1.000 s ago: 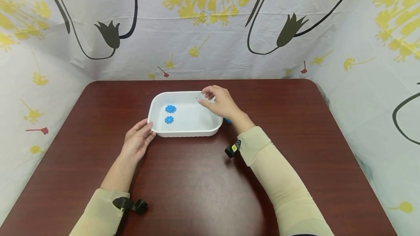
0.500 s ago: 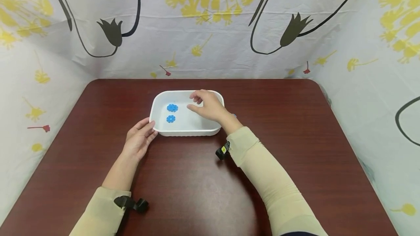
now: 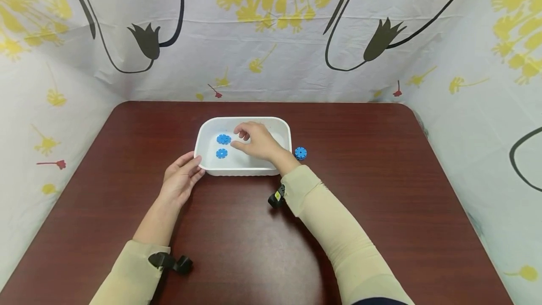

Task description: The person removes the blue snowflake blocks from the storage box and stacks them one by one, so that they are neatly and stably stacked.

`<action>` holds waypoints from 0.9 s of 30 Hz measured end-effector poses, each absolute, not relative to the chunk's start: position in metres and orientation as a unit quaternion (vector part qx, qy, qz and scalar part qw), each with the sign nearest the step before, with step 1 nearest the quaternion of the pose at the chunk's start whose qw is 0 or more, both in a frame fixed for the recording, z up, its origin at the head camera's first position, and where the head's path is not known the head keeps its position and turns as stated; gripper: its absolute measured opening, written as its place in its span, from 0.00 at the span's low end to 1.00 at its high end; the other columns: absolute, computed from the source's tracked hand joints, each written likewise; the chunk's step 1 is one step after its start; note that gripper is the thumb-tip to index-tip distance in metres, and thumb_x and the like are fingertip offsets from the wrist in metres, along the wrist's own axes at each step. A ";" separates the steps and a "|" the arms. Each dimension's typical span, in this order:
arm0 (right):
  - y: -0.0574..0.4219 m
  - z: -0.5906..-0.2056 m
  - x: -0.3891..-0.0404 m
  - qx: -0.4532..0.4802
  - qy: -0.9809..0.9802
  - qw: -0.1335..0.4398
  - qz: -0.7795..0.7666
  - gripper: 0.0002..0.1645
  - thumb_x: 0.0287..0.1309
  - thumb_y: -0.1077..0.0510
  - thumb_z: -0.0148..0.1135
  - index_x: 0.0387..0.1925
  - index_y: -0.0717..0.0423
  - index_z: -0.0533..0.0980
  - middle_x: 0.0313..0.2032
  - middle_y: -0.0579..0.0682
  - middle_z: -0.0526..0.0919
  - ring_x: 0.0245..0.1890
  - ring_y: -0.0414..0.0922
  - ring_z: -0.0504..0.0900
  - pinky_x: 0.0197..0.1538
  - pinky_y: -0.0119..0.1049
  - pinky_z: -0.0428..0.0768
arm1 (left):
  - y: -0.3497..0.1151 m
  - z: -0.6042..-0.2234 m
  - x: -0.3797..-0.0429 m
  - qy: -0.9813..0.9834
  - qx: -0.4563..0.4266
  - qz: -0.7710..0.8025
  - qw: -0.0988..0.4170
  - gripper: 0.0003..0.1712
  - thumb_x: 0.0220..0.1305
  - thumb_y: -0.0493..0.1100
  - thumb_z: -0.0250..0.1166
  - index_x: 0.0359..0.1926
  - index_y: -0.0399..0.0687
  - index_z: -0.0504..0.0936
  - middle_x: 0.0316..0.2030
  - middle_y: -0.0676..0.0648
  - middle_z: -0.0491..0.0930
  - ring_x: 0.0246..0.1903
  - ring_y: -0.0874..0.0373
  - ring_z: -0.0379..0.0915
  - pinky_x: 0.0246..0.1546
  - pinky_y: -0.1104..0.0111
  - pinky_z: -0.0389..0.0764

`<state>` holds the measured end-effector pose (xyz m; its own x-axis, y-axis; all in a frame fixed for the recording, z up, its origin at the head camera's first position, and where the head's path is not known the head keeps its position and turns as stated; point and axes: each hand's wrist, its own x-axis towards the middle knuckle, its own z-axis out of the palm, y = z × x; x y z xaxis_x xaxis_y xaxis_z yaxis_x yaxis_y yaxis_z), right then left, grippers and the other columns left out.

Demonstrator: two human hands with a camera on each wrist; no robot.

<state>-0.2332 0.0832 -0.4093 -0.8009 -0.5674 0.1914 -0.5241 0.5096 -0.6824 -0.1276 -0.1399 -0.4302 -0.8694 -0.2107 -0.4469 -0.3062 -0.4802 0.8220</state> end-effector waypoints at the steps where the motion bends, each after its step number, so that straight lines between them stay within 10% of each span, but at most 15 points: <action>1: 0.081 -0.410 -0.233 -0.315 0.868 0.030 -0.382 0.21 0.60 0.55 0.73 0.49 0.65 0.80 0.38 0.55 0.82 0.41 0.49 0.81 0.47 0.42 0.81 | -0.140 -0.430 -0.128 0.508 -0.255 0.822 0.028 0.21 0.68 0.34 0.67 0.60 0.40 0.74 0.32 0.50 0.77 0.30 0.61 0.76 0.38 0.73 0.87; 27: 0.046 -0.416 -0.238 -0.334 0.870 0.072 -0.355 0.21 0.62 0.56 0.71 0.51 0.66 0.80 0.42 0.59 0.84 0.43 0.49 0.80 0.50 0.38 0.81 | -0.140 -0.431 -0.128 0.499 -0.258 0.827 0.020 0.19 0.67 0.34 0.67 0.57 0.41 0.75 0.29 0.51 0.77 0.27 0.63 0.76 0.35 0.74 0.87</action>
<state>-0.2376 0.0461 -0.4161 -0.7659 -0.6331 0.1119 -0.5309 0.5246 -0.6655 -0.1276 -0.1395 -0.4308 -0.8664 -0.2235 -0.4466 -0.2905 -0.5018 0.8147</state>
